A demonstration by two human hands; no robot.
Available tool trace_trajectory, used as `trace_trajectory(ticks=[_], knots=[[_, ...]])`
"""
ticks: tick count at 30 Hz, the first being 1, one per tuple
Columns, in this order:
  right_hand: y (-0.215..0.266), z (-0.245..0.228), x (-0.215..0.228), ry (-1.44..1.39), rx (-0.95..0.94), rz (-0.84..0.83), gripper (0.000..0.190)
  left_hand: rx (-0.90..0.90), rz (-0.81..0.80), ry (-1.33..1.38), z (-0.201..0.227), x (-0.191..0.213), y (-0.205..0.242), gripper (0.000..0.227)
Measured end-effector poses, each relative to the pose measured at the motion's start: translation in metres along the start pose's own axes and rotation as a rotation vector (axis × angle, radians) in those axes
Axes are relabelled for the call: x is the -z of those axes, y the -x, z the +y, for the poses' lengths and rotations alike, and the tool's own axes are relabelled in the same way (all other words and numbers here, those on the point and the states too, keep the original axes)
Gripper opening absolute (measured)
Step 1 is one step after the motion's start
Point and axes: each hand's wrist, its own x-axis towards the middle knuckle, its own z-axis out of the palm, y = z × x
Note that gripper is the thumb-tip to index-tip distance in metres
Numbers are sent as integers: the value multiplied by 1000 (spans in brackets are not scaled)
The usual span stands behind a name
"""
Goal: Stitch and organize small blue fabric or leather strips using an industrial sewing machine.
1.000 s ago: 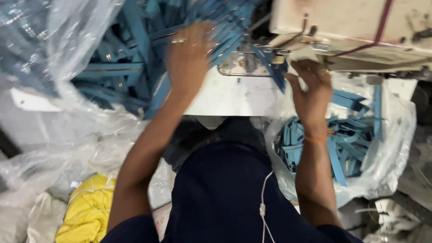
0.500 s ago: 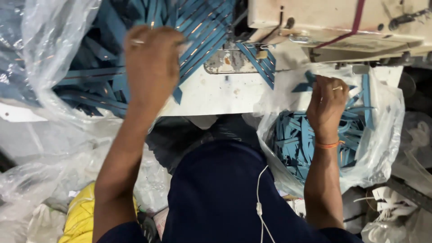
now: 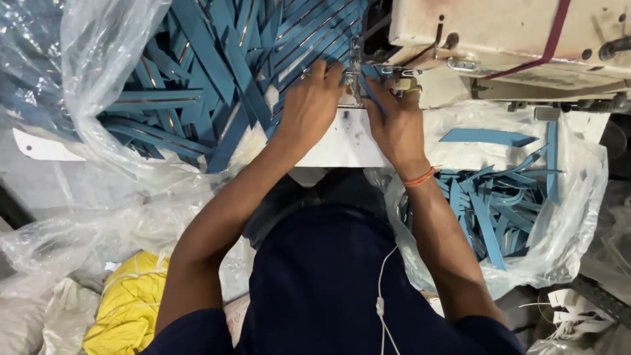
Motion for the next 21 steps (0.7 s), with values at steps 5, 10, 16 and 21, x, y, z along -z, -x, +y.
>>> trace_trajectory(ticks=[5,10,16,21], knots=[[0,-4,5,-21,46,10,30,-212,7,-385,6,16,10,45],[-5,-10,-1,-43,-51,-16,29,-272,53,-361,3,11,3,44],[-12,-6,-9,11,-13,24,28,-258,56,-377,4,0,-7,45],[-17,-2,-10,24,6,26,28,-242,43,-311,8,3,-10,48]])
